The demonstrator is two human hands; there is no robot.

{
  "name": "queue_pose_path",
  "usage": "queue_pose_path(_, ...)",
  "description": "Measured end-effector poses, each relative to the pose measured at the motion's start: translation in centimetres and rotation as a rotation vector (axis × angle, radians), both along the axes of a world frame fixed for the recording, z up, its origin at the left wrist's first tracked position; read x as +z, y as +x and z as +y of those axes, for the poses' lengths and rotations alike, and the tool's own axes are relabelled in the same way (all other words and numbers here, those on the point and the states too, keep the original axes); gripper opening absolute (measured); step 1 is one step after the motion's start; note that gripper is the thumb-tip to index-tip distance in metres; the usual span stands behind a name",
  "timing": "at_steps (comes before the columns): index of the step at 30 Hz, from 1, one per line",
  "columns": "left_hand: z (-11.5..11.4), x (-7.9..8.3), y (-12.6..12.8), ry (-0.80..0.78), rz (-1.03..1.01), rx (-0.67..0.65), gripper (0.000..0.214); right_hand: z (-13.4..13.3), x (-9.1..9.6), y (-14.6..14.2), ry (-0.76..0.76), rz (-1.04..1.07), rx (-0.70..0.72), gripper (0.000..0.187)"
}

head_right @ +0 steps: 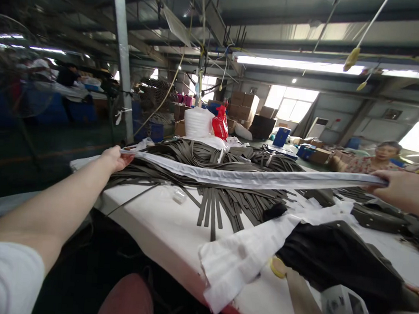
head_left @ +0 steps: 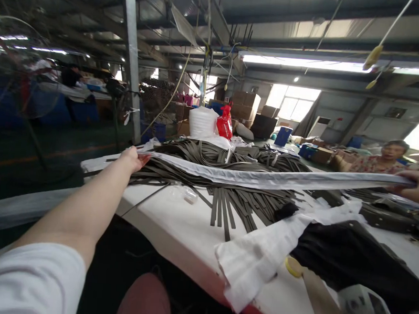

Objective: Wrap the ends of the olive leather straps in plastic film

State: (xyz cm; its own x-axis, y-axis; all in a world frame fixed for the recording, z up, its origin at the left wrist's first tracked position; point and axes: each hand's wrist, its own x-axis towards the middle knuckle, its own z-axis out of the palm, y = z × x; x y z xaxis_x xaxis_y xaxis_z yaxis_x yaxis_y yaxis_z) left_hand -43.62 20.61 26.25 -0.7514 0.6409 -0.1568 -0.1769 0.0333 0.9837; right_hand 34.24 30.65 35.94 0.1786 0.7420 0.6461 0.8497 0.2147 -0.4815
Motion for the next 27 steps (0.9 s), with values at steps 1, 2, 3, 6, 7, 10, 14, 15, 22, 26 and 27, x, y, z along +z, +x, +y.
queue_pose_path(1, 0.5, 0.1, 0.2, 0.016, -0.002, 0.007, 0.045, 0.9, -1.1, -0.5, -0.067, -0.123, -0.046, 0.059)
queue_pose_path(2, 0.8, -0.1, 0.4, 0.016, -0.001, 0.018, 0.042, 1.5, -2.7, -1.1, -0.122, -0.235, -0.083, 0.056)
queue_pose_path(3, 1.0, -0.7, 0.6, 0.003, 0.003, 0.034, 0.037, 1.7, -4.6, -1.7, -0.15, -0.316, -0.104, 0.053)
queue_pose_path(6, 0.5, -4.4, 1.8, -0.078, 0.054, 0.095, 0.021, 1.2, -11.5, -3.0, -0.103, -0.397, -0.017, 0.044)
queue_pose_path(7, 0.1, -6.1, 2.3, -0.107, 0.087, 0.111, 0.018, 0.7, -13.8, -3.3, -0.092, -0.405, 0.051, 0.041)
queue_pose_path(10, -1.0, -11.7, 4.7, -0.188, 0.235, 0.105, 0.016, -1.9, -19.5, -4.4, -0.097, -0.386, 0.216, 0.032)
queue_pose_path(14, -1.9, -19.0, 10.9, -0.264, 0.514, -0.016, 0.029, -6.5, -23.2, -6.7, -0.27, -0.366, 0.308, 0.029)
queue_pose_path(15, -2.0, -20.6, 12.9, -0.262, 0.572, -0.07, 0.035, -7.5, -23.7, -7.3, -0.341, -0.379, 0.321, 0.03)
queue_pose_path(22, -3.1, -27.9, 25.5, -0.258, 1.23, -0.382, 0.059, -10.7, -28.8, -11.1, -0.743, -0.468, 0.337, 0.039)
queue_pose_path(26, -2.9, -29.2, 26.5, -0.342, 1.395, -0.393, 0.064, -11.6, -34.0, -13.5, -0.745, -0.478, 0.162, 0.057)
queue_pose_path(27, -2.8, -29.4, 26.3, -0.365, 1.407, -0.391, 0.065, -11.8, -35.2, -14.1, -0.738, -0.477, 0.12, 0.062)
